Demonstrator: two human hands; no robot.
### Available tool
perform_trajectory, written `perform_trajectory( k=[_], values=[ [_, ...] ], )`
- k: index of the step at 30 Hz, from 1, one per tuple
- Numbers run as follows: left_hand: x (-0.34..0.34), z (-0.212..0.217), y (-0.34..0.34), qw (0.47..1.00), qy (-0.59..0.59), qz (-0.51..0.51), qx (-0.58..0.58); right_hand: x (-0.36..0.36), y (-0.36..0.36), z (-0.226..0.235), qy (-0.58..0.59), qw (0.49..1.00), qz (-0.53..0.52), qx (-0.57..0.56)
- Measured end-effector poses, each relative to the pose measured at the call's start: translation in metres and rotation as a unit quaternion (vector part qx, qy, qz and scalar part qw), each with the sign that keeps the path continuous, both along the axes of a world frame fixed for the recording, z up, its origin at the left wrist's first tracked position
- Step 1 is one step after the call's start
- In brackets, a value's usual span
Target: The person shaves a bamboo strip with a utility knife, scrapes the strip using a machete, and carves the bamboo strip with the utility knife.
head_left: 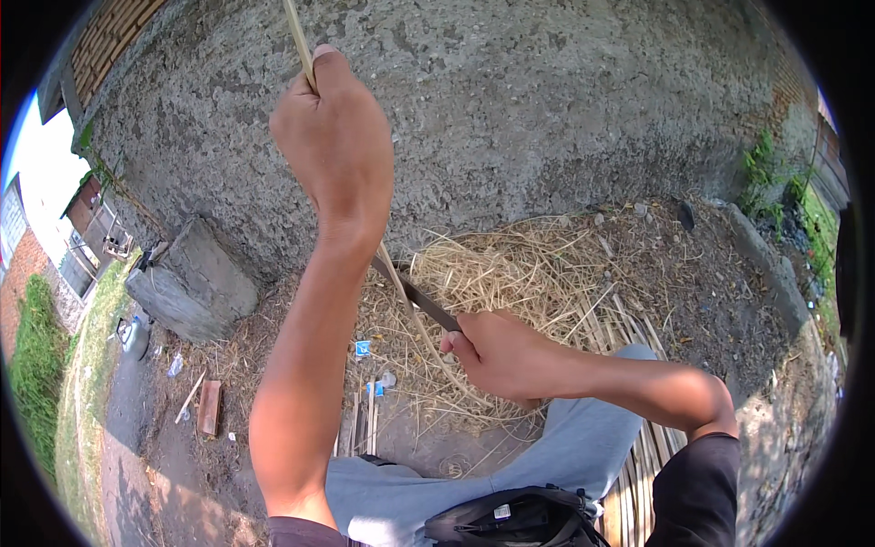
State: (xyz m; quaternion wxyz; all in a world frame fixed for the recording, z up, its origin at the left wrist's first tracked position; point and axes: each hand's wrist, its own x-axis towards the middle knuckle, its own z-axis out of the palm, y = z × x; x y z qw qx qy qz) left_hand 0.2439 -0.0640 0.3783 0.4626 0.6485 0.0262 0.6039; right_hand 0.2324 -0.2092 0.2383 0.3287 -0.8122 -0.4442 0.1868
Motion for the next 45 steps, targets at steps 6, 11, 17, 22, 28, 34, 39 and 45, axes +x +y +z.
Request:
perform_trajectory(
  k=[6,11,17,22,28,34,39,45],
  values=[
    [-0.004,0.002,-0.011,0.998,-0.014,-0.033,-0.045,-0.012,-0.012,0.058,0.133,0.988,-0.051,0.059],
    [0.001,-0.002,-0.012,0.996,-0.01,-0.086,-0.018,0.017,-0.008,-0.025,0.048,0.989,-0.007,-0.137],
    [-0.006,0.001,-0.017,0.991,-0.031,-0.118,-0.05,-0.008,-0.023,0.049,0.161,0.981,-0.041,0.098],
    [-0.003,0.0,-0.009,0.984,-0.035,-0.165,-0.06,0.013,-0.013,-0.036,0.118,0.993,-0.017,0.01],
    [-0.011,0.0,-0.005,0.98,-0.05,-0.184,-0.063,-0.008,-0.005,0.005,0.142,0.985,-0.025,0.098],
    [-0.019,-0.001,0.009,0.983,-0.035,-0.175,-0.05,0.001,-0.008,-0.003,0.156,0.981,-0.006,0.114],
    [-0.016,-0.017,0.012,0.952,0.017,-0.306,0.02,-0.004,0.001,-0.027,0.126,0.99,-0.005,0.063],
    [-0.032,-0.003,0.028,0.953,-0.011,-0.301,-0.027,-0.011,-0.006,0.009,0.161,0.984,-0.005,0.079]
  ],
)
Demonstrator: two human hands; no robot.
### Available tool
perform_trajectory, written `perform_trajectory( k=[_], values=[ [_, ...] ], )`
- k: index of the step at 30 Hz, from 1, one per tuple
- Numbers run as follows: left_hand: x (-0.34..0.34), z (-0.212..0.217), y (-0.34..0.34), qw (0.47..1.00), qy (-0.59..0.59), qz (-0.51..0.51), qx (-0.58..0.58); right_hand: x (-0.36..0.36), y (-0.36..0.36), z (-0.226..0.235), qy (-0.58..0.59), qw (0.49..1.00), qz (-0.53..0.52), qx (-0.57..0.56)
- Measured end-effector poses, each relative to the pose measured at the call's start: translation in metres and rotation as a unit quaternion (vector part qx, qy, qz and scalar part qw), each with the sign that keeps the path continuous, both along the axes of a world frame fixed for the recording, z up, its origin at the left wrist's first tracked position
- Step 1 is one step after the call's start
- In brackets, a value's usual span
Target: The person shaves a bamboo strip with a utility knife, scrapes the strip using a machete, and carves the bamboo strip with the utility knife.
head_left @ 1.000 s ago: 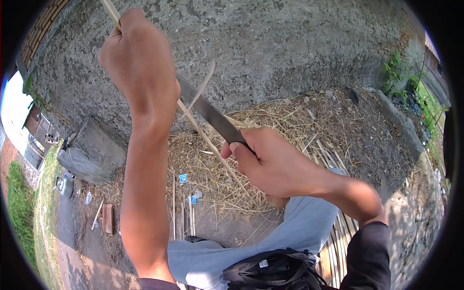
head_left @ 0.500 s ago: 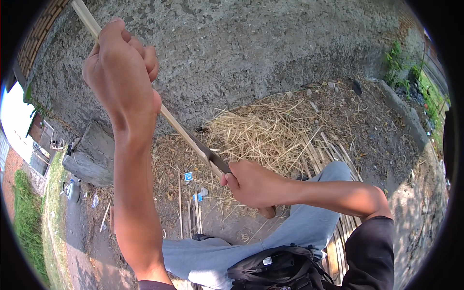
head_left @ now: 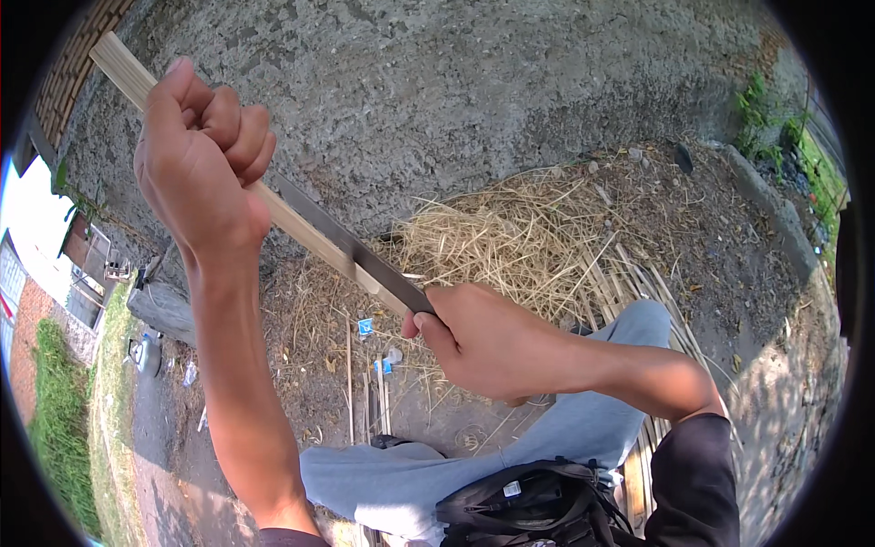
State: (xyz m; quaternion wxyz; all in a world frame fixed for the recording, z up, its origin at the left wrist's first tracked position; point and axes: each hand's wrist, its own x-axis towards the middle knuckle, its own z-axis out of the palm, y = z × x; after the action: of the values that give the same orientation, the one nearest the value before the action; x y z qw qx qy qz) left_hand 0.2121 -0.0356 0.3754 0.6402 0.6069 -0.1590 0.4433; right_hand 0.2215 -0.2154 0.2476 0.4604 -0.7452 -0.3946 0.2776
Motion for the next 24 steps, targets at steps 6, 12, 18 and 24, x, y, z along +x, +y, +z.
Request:
perform_trajectory(
  k=[6,12,18,24],
  values=[
    [0.01,-0.004,-0.009,1.0,0.012,0.006,-0.012,0.003,0.007,-0.016,-0.052,0.998,-0.039,0.02],
    [0.014,-0.011,-0.012,1.0,0.02,-0.018,-0.006,0.005,0.007,-0.038,-0.075,0.996,-0.027,0.03],
    [0.003,0.0,-0.012,0.999,0.004,-0.04,0.002,0.006,0.001,0.004,-0.02,0.999,-0.027,0.014],
    [0.008,-0.002,-0.012,0.998,-0.003,-0.065,0.019,0.013,0.009,-0.041,-0.079,0.997,-0.013,-0.013]
  ],
)
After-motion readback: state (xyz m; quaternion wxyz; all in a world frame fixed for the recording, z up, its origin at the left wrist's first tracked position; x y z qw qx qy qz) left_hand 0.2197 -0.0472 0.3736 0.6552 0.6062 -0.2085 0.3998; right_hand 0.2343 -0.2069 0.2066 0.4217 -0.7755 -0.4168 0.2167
